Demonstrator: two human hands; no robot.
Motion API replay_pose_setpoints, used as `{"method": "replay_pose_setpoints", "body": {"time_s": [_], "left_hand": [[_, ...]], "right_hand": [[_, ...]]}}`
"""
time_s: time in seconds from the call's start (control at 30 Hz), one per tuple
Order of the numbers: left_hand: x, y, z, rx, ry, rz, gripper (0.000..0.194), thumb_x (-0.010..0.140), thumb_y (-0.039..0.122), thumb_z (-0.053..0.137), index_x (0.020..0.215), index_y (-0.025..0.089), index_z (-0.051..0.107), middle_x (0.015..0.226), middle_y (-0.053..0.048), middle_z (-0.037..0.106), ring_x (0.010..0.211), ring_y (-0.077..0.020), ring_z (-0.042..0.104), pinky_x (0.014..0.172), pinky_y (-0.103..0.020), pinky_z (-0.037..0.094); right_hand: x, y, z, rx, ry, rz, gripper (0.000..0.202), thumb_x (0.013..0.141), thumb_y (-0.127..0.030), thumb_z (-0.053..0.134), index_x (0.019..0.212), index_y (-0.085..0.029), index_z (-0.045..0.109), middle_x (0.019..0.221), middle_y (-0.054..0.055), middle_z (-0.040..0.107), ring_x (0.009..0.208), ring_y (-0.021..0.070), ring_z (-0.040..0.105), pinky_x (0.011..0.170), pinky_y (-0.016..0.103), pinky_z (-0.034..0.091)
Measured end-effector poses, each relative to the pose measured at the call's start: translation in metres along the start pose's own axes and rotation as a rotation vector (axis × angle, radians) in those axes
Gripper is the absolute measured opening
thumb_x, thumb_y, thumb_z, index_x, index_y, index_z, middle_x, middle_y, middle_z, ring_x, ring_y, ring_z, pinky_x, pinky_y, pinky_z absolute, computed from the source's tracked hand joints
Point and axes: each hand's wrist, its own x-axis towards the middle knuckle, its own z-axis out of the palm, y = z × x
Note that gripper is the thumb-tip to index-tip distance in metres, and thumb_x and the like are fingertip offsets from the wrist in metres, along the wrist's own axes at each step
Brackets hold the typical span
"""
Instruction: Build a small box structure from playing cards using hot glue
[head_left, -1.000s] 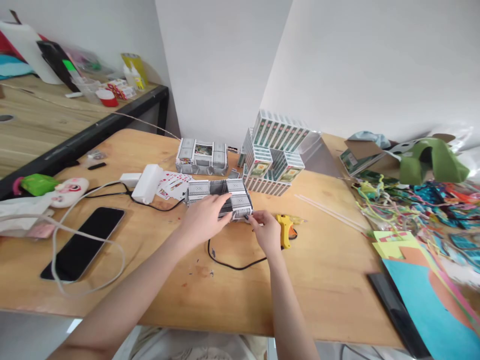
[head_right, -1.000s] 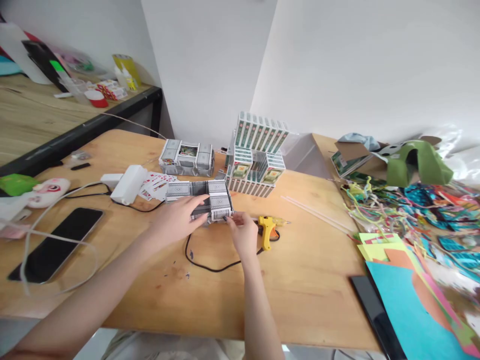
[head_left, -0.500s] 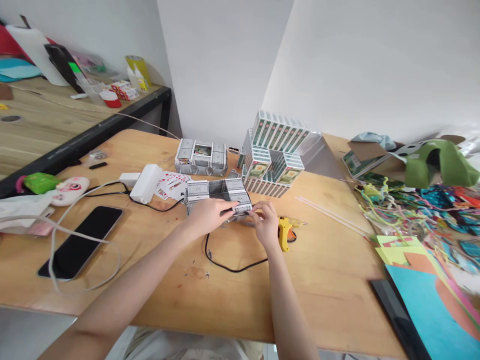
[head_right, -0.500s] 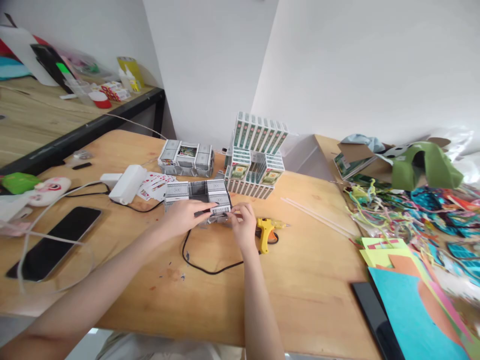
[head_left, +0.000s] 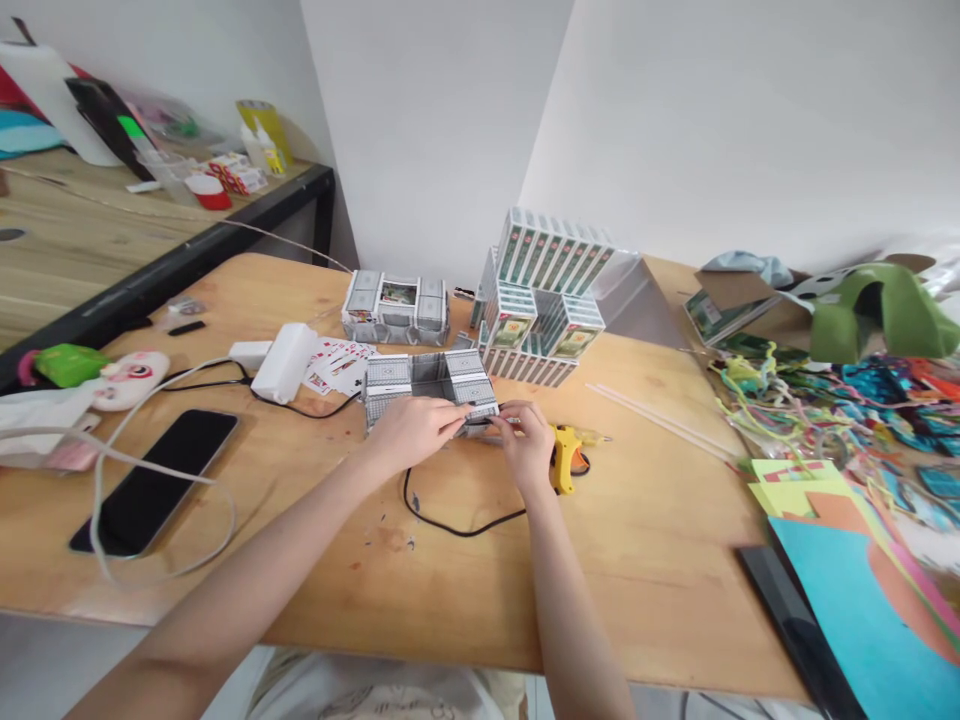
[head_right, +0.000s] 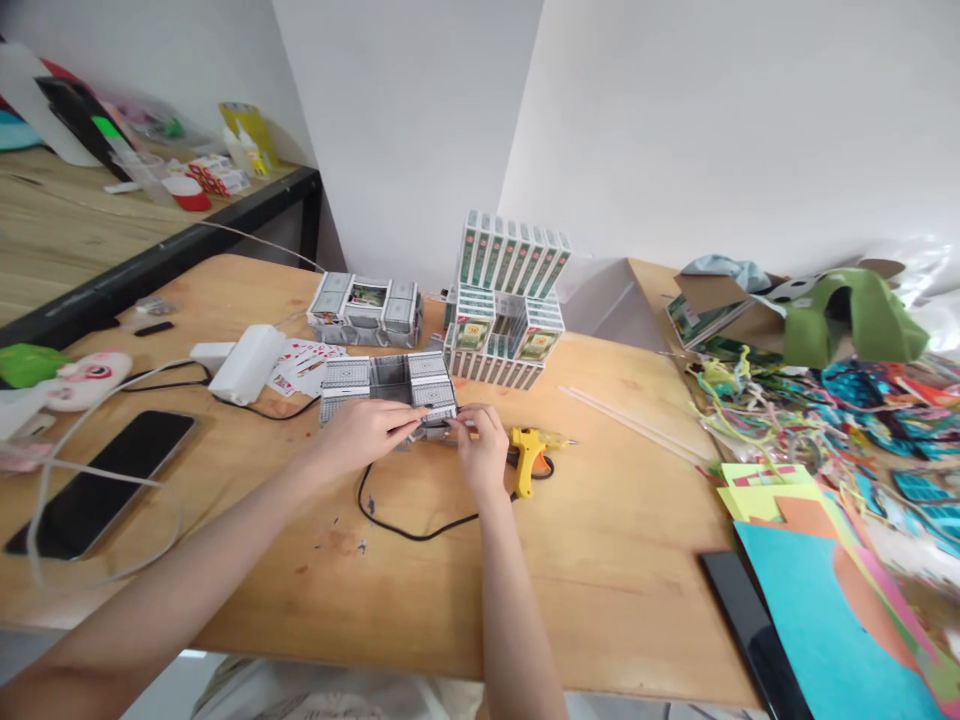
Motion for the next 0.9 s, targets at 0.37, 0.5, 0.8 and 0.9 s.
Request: {"method": "replay_pose_setpoints", "body": {"time_s": [0.37,0.5,0.8,0.9], "left_hand": [[0.003,0.000,-0.010,-0.275,-0.050,-0.243,0.025,0.082,0.031,0.056,0.103,0.028,0.069,0.092,0.000,0.073,0.071,-0.0164,0.068,0.063,-0.025,0.049],[0.006,0.001,-0.007,-0.235,-0.041,-0.190,0.023,0.084,0.032,0.053,0.098,0.028,0.071,0.090,-0.001,0.074,0.080,-0.0180,0.068,0.069,-0.026,0.049],[0.000,0.003,-0.001,0.085,-0.013,0.074,0.030,0.091,0.026,0.040,0.099,0.018,0.067,0.077,-0.006,0.071,0.066,-0.0153,0.065,0.056,-0.024,0.046],[-0.006,0.002,0.004,0.169,0.017,0.157,0.029,0.092,0.021,0.038,0.105,0.015,0.063,0.082,-0.007,0.070,0.068,-0.0150,0.065,0.055,-0.024,0.047]], "right_hand": [[-0.019,-0.013,0.011,-0.006,0.086,0.075,0.019,0.082,-0.021,0.049,0.083,-0.021,0.069,0.099,0.009,0.067,0.089,0.0195,0.064,0.064,0.031,0.058],[-0.019,-0.011,0.013,-0.016,0.073,0.051,0.024,0.082,-0.019,0.047,0.088,-0.019,0.070,0.102,0.011,0.066,0.091,0.0198,0.064,0.066,0.031,0.058],[-0.033,-0.009,0.024,-0.161,0.087,0.041,0.036,0.086,-0.023,0.043,0.116,-0.025,0.063,0.123,0.009,0.060,0.105,0.0238,0.062,0.083,0.038,0.056],[-0.037,-0.006,0.026,-0.207,0.022,-0.026,0.039,0.086,-0.017,0.041,0.117,-0.027,0.062,0.127,0.008,0.058,0.116,0.0241,0.056,0.095,0.041,0.049]]}}
